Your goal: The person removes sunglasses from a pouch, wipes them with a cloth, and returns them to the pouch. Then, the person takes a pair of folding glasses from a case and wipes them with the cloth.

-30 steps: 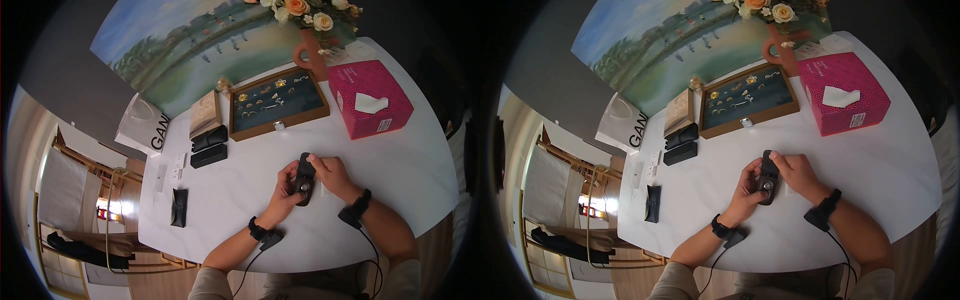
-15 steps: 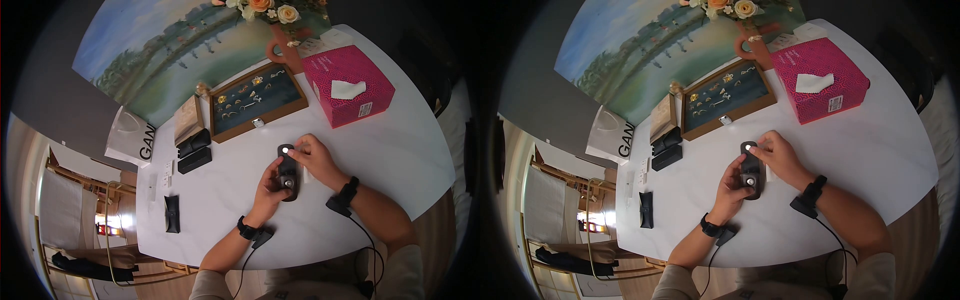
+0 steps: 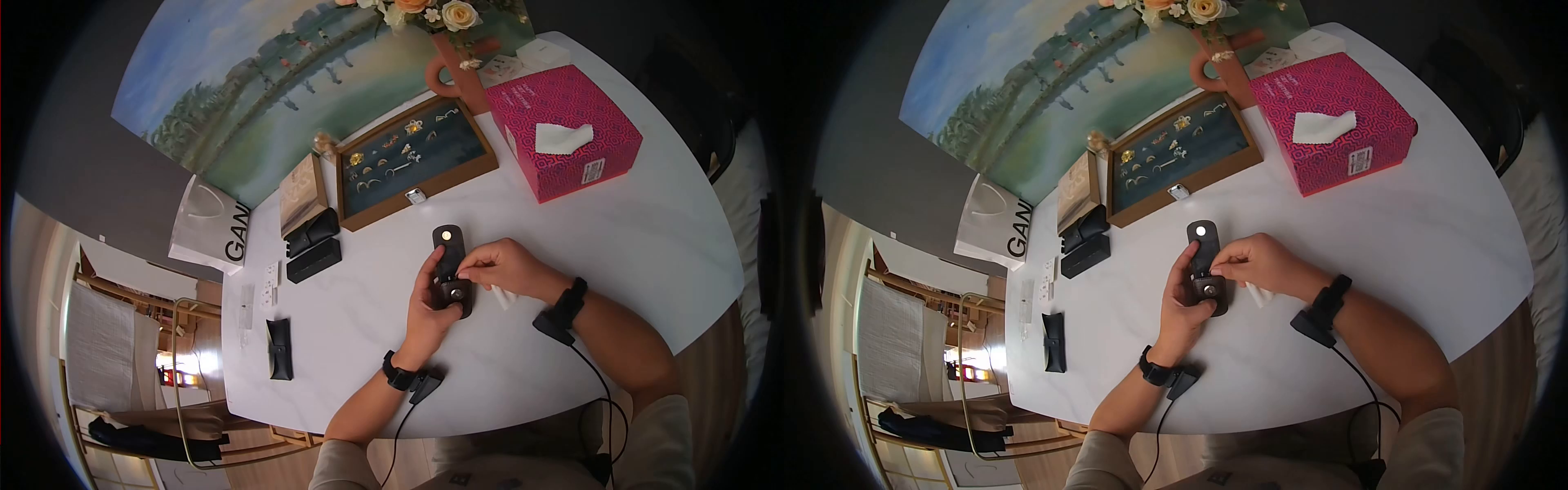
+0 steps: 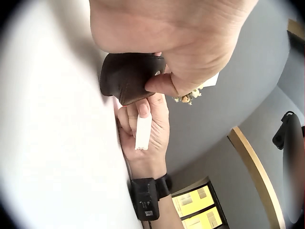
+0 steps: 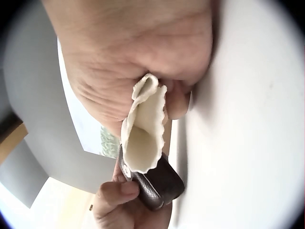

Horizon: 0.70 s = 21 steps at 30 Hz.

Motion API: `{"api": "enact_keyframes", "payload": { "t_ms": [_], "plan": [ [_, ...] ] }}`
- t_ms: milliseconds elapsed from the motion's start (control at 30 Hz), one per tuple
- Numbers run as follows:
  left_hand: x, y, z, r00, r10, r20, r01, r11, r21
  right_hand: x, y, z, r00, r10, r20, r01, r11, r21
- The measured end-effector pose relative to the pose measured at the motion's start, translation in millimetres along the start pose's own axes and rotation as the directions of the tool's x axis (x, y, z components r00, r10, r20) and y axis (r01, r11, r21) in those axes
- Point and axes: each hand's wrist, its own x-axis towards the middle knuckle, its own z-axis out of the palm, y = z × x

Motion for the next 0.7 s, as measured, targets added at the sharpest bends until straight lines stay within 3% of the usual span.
{"api": "enact_keyframes", "payload": {
  "t_ms": [133,200,233,300,333,400,467,500,600,700],
  "plan": [
    [-0.1,-5.7,-4.5,0.999,-0.039,0.023,0.039,0.999,0.009,0.0,1.3,0.4,1.0,-0.019,-0.003,0.019,0.999,-0.038],
    [-0.1,-7.8,-3.9,0.994,-0.099,0.044,0.1,0.995,-0.016,4.6,12.6,0.4,0.982,-0.112,-0.154,0.123,0.991,0.062],
    [1.1,-9.4,-4.4,0.995,-0.073,0.061,0.071,0.997,0.029,6.1,15.7,-1.7,0.982,-0.111,-0.153,0.122,0.991,0.062],
    [-0.9,-9.9,-3.5,0.994,-0.096,0.05,0.093,0.993,0.069,9.9,20.2,-7.9,0.941,-0.062,-0.333,0.13,0.974,0.187],
    [-1.9,-9.4,-2.8,0.992,-0.118,0.039,0.113,0.988,0.108,11.1,19.7,-8.8,0.941,-0.062,-0.333,0.13,0.974,0.186],
    [-2.7,-16.3,-6.9,0.993,-0.119,0.022,0.115,0.982,0.153,12.8,18.7,-9.9,0.93,-0.012,-0.368,0.156,0.918,0.364],
    [-0.4,-23.4,-9.8,0.994,-0.027,-0.104,0.06,0.943,0.328,10.2,14.7,-10.8,0.948,0.021,-0.317,0.104,0.922,0.373],
    [1.2,-25.2,-12.2,0.989,0.109,-0.099,-0.045,0.865,0.5,8.8,12.9,-10.8,0.963,0.054,-0.264,0.052,0.924,0.379],
    [4.2,-8.9,-6.6,0.972,0.211,-0.101,-0.133,0.854,0.502,8.1,10.8,-7.8,0.973,0.058,-0.222,0.026,0.933,0.358],
    [4.4,-12.1,-12.3,0.975,0.179,-0.129,-0.129,0.938,0.323,6.2,8.1,-6.5,0.981,0.04,-0.187,0.032,0.929,0.369]
  ]
}}
